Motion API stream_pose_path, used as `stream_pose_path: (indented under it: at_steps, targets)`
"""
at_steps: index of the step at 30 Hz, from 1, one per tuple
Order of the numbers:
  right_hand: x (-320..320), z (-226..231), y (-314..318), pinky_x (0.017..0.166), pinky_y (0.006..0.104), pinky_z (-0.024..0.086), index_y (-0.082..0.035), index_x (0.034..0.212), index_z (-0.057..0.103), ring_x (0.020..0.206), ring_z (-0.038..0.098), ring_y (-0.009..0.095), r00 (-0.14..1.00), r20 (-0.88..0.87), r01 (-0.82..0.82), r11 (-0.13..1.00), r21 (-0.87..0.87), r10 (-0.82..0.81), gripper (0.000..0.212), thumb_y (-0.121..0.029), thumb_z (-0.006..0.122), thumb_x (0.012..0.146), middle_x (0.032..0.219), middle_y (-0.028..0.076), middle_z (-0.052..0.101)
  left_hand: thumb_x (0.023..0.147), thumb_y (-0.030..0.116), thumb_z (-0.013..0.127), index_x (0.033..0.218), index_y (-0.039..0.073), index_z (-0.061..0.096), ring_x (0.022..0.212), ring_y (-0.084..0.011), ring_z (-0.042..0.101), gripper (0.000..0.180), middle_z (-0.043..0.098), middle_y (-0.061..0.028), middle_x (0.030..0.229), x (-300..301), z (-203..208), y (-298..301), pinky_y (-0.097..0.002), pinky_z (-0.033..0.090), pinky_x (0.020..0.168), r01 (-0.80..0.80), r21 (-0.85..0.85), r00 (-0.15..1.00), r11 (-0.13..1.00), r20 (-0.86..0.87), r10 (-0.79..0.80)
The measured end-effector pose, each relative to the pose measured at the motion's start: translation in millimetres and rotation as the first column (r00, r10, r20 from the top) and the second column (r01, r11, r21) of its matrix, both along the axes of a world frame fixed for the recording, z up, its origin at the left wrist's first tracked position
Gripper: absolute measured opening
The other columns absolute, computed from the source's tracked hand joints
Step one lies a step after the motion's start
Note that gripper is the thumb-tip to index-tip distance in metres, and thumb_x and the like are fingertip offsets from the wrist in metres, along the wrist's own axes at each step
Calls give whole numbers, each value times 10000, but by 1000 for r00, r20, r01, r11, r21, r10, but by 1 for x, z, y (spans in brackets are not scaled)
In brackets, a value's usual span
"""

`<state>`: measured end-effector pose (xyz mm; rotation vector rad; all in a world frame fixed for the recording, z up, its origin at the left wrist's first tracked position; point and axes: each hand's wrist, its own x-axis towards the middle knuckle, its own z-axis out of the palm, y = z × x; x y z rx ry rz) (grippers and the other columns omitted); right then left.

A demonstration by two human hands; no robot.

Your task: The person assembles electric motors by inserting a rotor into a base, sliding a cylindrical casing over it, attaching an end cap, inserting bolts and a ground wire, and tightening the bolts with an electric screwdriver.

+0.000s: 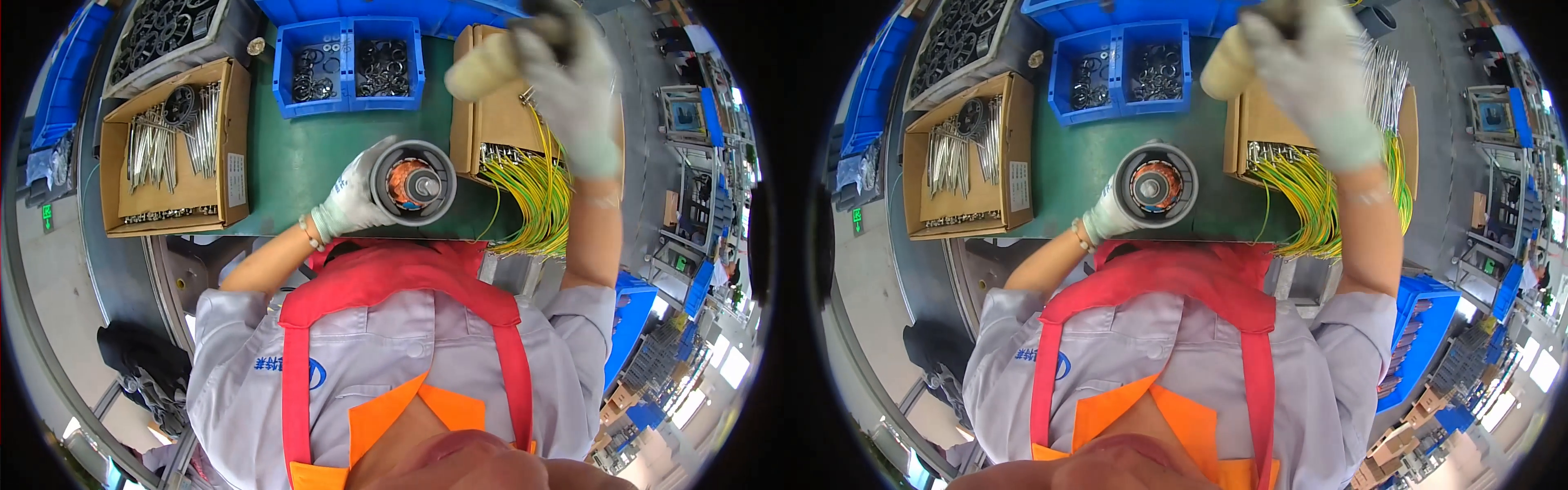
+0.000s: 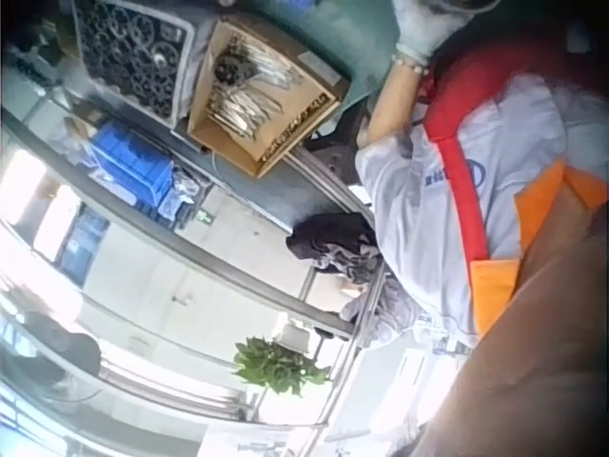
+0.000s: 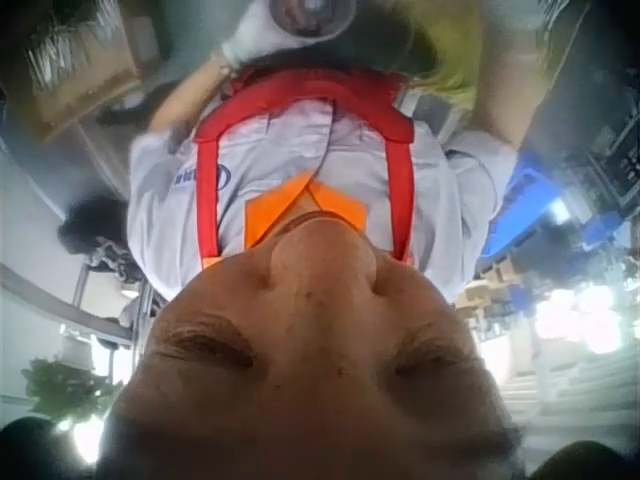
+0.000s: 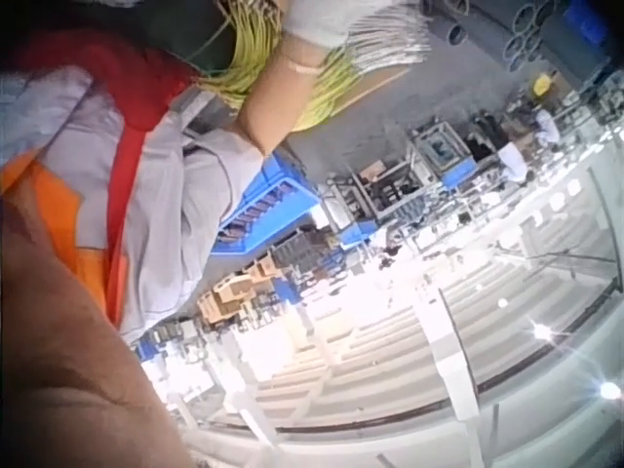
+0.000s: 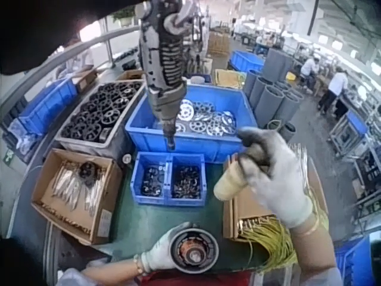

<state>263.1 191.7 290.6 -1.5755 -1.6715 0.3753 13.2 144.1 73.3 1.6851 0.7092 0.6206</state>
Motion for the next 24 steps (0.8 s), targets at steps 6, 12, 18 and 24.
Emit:
stream_pose_path:
  at_steps: [6,12,18,24]
  targets:
    - [18,-113,61,775,347,490,-18,1191,592,827,570,216,985,17,166,969,181,-172,334,-49,637,862,933,116,588,574,361,945,1444,17,370,1281,-365,519,1099,551,-186,1365,6,-15,-6,-461,389,1094,-92,78,977,993,202,74]
    - [20,-119,59,844,344,493,-8,1173,595,910,603,217,989,-92,134,965,225,-115,312,-77,646,874,985,109,623,567,363,942,1422,37,417,1295,-367,504,1055,551,-179,1367,8,-16,-6,-466,380,1103,-125,-19,964,992,236,126]
    - [10,-138,57,879,394,496,-34,1203,591,975,614,313,982,180,-73,996,49,63,393,-45,661,817,1063,157,600,596,369,921,1403,31,449,1294,-379,502,993,548,-183,1371,10,-13,-3,-468,376,1111,-77,-167,958,983,259,119]
    - [26,-95,-4,1096,370,401,-10,1490,385,1320,495,249,934,247,-210,955,-210,259,768,-86,731,808,1464,158,485,612,258,908,1462,30,367,1327,-397,475,1033,546,-197,1387,3,-28,-5,-489,355,1130,-161,142,952,977,285,115]
